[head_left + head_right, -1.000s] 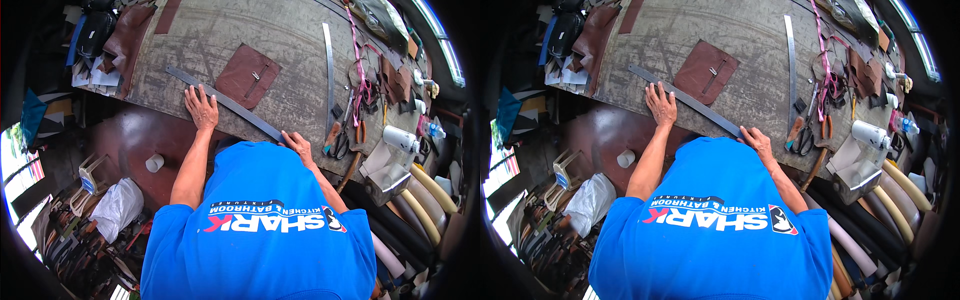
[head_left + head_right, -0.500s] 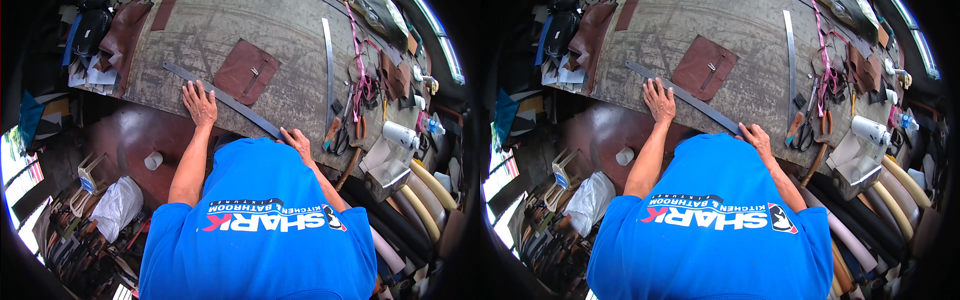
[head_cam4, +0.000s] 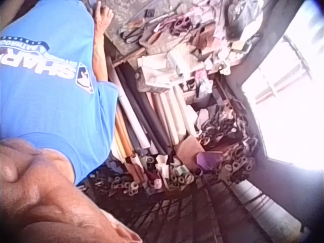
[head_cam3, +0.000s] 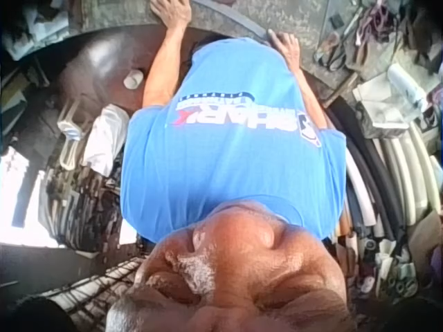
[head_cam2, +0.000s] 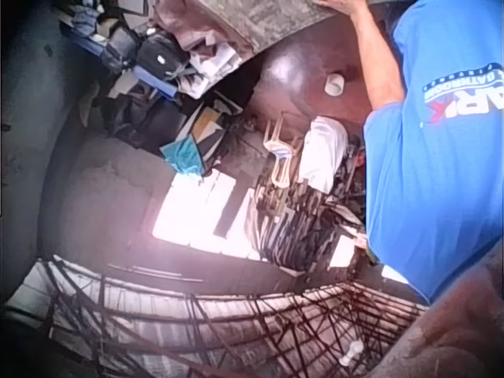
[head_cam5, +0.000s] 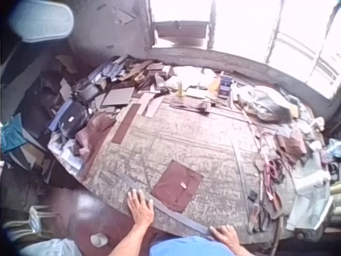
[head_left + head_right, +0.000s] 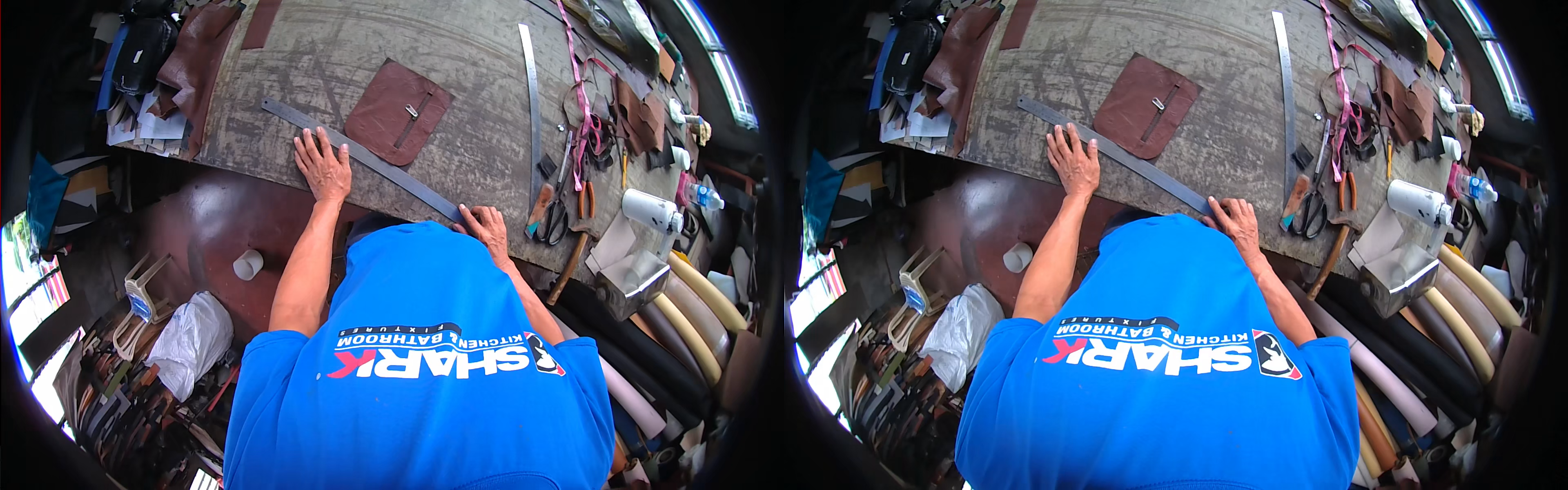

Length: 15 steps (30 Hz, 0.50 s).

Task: Measuring leather pieces and inspecting the assembly of a leather pouch with a zipper.

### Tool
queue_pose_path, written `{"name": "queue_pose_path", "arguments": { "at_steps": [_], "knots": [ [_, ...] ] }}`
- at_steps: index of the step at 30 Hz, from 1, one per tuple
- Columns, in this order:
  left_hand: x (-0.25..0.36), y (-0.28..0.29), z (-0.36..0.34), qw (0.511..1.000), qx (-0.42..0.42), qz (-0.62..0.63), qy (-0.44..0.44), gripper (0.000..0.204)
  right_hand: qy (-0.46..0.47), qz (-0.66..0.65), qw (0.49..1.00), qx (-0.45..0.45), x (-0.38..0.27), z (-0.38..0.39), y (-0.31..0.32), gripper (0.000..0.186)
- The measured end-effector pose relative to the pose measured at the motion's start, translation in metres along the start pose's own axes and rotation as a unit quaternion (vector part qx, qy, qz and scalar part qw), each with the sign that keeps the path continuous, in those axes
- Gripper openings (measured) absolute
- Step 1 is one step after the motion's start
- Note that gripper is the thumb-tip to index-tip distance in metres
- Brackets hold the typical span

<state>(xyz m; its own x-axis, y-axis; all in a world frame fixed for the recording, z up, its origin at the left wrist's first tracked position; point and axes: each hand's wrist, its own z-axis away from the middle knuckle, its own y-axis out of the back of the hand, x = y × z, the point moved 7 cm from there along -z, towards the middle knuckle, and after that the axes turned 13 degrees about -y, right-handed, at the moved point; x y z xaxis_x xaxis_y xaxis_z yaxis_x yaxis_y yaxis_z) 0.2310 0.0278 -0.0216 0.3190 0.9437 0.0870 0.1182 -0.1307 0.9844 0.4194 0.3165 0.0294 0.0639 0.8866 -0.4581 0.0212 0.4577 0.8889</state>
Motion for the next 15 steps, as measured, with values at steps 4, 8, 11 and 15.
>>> {"name": "queue_pose_path", "arguments": {
  "at_steps": [4, 8, 11, 15],
  "knots": [
    [-0.0013, -0.0043, 0.0009, 0.996, -0.068, 0.046, -0.023, 0.093, -0.005, -0.007, 1.000, 0.012, 0.0004, 0.0003, 0.0003, 0.039],
    [0.0008, -0.0086, -0.0007, 0.987, -0.146, 0.064, -0.014, 0.131, -0.006, -0.007, 1.000, 0.015, -0.0011, -0.0003, 0.0014, 0.037],
    [0.0001, -0.0102, -0.0015, 0.984, -0.164, 0.064, -0.007, 0.140, -0.006, -0.010, 1.000, 0.021, -0.0014, -0.0005, 0.0015, 0.036],
    [0.0005, -0.0103, -0.0018, 0.985, -0.163, 0.062, -0.006, 0.141, -0.013, -0.024, 0.999, 0.019, 0.0003, 0.0002, -0.0001, 0.036]
  ]
}}
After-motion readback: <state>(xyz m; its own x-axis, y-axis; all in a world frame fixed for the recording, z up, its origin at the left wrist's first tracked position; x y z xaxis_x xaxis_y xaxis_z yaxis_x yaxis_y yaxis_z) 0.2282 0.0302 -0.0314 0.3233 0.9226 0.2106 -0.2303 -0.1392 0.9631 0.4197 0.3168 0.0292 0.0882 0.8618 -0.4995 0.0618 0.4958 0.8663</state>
